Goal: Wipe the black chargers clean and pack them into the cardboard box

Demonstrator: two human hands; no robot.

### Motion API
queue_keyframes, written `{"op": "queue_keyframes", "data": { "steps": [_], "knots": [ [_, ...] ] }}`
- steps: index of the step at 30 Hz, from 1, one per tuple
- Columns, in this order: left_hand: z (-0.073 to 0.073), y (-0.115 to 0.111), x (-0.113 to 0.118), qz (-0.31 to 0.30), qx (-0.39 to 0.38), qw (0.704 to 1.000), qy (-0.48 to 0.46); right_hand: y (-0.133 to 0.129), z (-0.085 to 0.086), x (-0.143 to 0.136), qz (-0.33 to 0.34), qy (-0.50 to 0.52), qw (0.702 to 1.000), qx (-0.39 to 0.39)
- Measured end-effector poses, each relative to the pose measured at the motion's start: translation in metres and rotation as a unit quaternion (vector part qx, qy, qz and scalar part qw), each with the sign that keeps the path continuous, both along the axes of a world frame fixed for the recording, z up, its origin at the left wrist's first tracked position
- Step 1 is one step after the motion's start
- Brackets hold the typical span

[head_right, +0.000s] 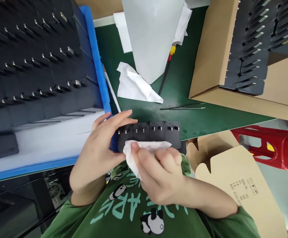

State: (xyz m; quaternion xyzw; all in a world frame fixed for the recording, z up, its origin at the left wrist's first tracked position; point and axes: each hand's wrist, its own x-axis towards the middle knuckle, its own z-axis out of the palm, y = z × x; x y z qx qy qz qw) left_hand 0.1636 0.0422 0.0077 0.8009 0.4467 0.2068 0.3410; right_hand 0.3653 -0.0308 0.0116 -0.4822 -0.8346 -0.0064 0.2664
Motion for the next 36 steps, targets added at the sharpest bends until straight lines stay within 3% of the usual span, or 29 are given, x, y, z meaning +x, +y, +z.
{"op": "queue_keyframes", "data": {
  "steps": [4,9,16,24,28,36],
  "knots": [
    [0.0,0.0,0.001,0.004,0.004,1.0,0.001,0.01,-0.003,-0.03,-0.054,-0.032,0.998,0.018],
    [0.0,0.0,0.0,0.007,0.004,1.0,-0.003,0.023,0.008,-0.036,-0.079,-0.075,0.994,0.007],
    [-0.002,0.0,0.001,0.01,0.01,1.0,-0.006,0.013,0.016,-0.033,-0.02,-0.079,0.997,0.001],
    [0.0,-0.001,-0.001,0.0,0.009,1.0,0.002,0.026,0.017,-0.038,-0.055,-0.113,0.991,-0.042],
    [-0.002,-0.001,0.0,0.006,0.025,1.0,0.007,0.031,0.014,-0.039,-0.06,-0.127,0.99,-0.017],
    [-0.001,0.0,0.001,0.001,0.024,1.0,0.009,0.004,0.016,-0.036,-0.018,-0.134,0.991,-0.008]
  ]
}}
